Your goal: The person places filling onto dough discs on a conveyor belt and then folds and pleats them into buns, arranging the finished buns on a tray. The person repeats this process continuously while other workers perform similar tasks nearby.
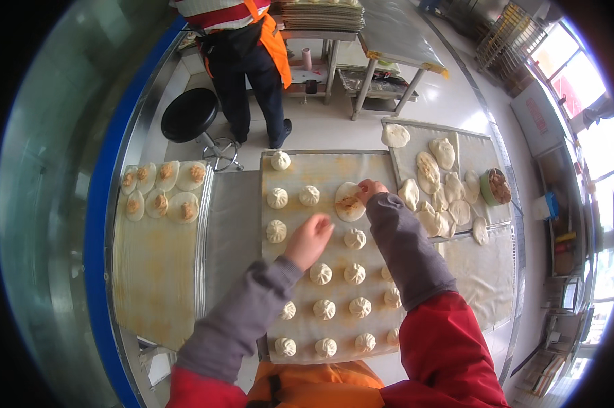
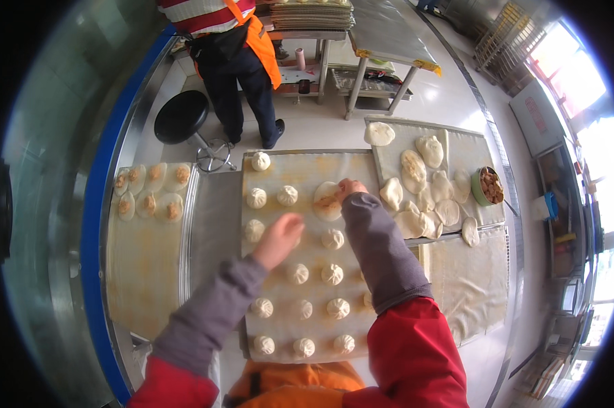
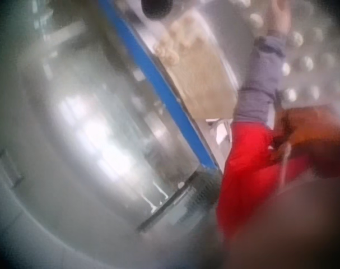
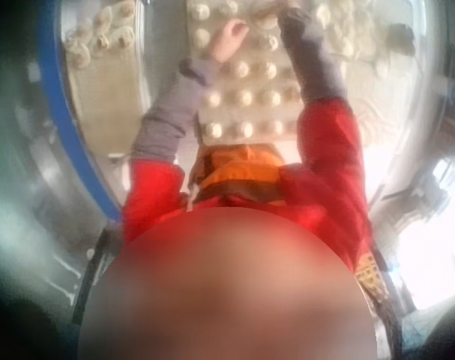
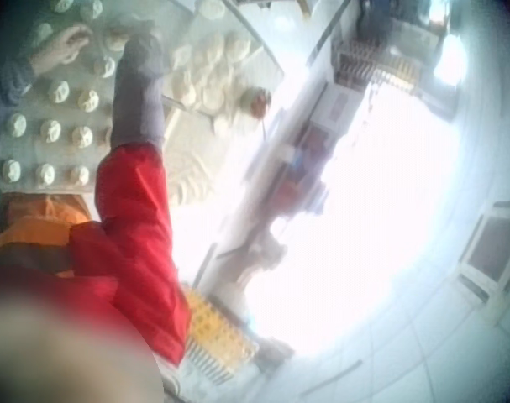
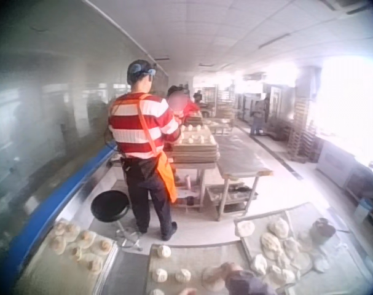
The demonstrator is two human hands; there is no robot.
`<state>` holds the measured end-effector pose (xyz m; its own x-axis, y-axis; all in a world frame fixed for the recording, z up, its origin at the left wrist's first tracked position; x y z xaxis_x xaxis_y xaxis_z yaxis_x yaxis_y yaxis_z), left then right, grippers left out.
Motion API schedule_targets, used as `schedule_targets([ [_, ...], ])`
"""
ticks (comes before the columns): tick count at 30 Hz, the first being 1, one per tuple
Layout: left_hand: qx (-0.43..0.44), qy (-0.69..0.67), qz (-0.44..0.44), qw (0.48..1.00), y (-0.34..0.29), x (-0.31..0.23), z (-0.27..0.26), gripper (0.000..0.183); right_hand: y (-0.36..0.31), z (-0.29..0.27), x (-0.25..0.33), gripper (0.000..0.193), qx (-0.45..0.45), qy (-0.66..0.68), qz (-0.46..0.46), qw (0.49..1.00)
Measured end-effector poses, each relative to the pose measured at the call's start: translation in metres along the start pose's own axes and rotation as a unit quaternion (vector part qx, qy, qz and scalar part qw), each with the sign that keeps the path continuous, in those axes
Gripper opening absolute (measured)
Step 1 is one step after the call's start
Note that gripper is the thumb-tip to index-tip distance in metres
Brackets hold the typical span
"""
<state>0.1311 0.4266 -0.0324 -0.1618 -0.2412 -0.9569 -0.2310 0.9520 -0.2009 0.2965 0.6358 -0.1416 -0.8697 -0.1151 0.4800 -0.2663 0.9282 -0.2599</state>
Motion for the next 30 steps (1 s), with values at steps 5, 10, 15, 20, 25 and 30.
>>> schedule_targets([
  [5,-0.040,0.323,0.068,0.943,0.071,0.001,0.056,0.058,-0.017,-0.007,0.010,0.025,-0.092,0.020,-0.152,0.984],
  [10,-0.002,0.391,0.023,0.920,0.097,0.027,0.074,0.072,-0.052,-0.002,-0.002,0.022,-0.085,0.172,-0.127,0.973],
  [15,0.001,0.222,0.045,0.974,0.099,0.014,0.062,0.055,-0.074,-0.005,-0.013,0.031,0.060,0.581,0.076,0.808],
  [20,0.030,0.074,0.140,0.987,0.044,-0.058,0.032,0.042,-0.136,-0.034,0.032,0.039,0.179,0.804,0.065,0.563],
  [25,0.067,-0.455,-0.088,0.884,-0.046,-0.054,0.032,0.051,-0.211,-0.034,0.074,0.033,0.151,0.824,0.052,0.543],
  [30,0.075,-0.634,-0.194,0.745,-0.114,-0.027,0.029,0.049,-0.281,-0.001,0.083,0.031,0.101,0.740,0.060,0.662],
])
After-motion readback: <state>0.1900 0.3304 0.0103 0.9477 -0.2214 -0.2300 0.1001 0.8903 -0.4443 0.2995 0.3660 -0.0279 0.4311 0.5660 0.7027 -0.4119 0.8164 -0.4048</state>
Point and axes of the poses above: each hand's wrist, its own y-axis towards the middle knuckle, its own z-axis out of the palm, x = y × z, the point moved 6 cm from there along y, towards the middle knuckle, and after that the axes turned 2 degrees about -x, right-handed, at the moved point
